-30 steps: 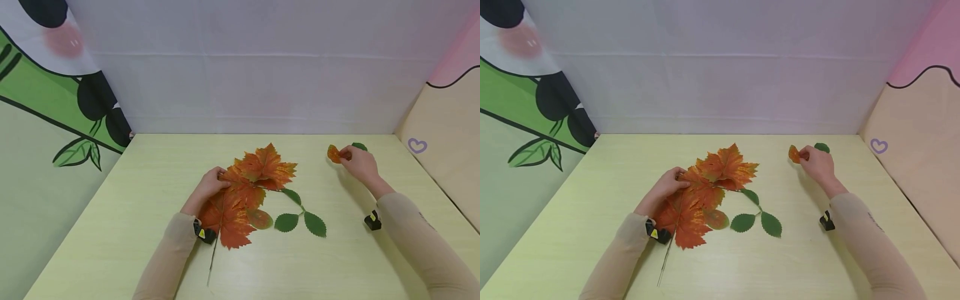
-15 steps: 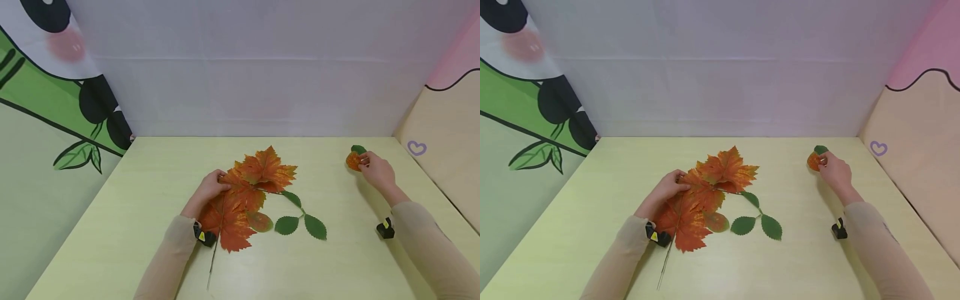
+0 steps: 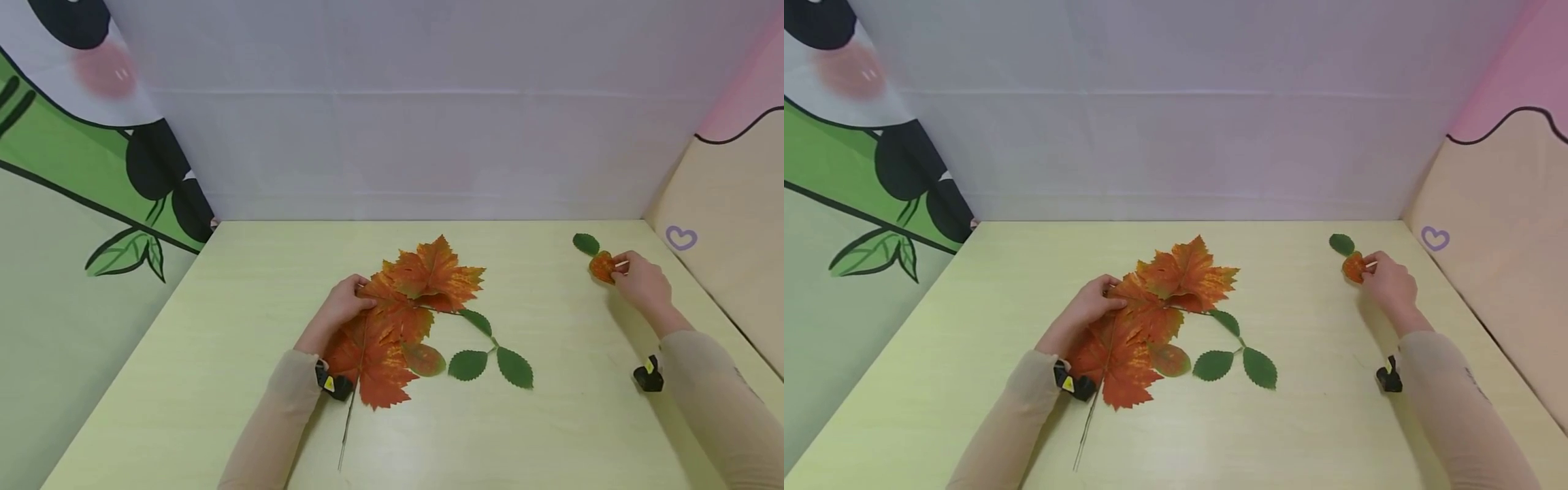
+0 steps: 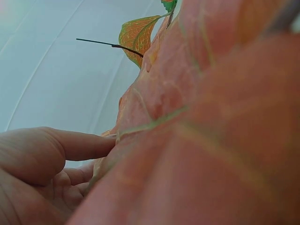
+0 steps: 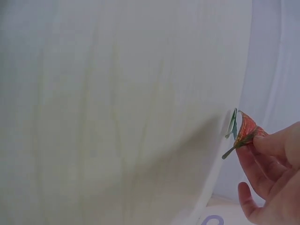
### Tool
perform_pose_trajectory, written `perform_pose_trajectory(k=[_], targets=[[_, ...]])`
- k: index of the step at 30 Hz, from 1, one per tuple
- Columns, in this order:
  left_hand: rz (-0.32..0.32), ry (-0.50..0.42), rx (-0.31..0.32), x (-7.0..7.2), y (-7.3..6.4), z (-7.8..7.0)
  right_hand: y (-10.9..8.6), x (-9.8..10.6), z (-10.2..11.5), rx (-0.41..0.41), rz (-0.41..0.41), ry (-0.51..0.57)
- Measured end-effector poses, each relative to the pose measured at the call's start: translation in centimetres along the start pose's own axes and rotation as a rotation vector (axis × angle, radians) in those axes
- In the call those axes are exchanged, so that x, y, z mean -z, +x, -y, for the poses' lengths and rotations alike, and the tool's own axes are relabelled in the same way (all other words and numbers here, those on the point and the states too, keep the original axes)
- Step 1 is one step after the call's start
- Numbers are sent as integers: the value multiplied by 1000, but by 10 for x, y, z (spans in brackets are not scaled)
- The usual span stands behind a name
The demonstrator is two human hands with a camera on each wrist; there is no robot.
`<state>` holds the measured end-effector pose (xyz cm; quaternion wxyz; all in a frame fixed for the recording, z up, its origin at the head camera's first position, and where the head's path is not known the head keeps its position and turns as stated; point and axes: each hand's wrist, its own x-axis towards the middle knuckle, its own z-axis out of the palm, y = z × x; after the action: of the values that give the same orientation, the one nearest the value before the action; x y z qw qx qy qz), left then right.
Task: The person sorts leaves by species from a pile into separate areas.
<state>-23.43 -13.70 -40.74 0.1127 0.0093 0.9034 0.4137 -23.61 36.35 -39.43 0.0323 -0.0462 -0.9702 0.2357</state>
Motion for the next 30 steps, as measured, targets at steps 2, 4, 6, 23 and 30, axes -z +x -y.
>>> perform_pose_trajectory(k=[2, 4, 6, 23, 30], targets=[[0, 0, -1, 0, -1, -1, -1, 1, -3, -6, 5, 0], [-1, 0, -3, 1, -1, -1, -2, 2, -6, -8, 8, -3], [1, 2, -4, 1, -2, -2, -3, 3, -7, -12, 9, -2], [3, 6, -16, 1, 1, 1, -8, 8, -15, -49, 31, -18], [10, 1, -15, 1, 1, 0, -7, 11, -16, -26, -44, -61]])
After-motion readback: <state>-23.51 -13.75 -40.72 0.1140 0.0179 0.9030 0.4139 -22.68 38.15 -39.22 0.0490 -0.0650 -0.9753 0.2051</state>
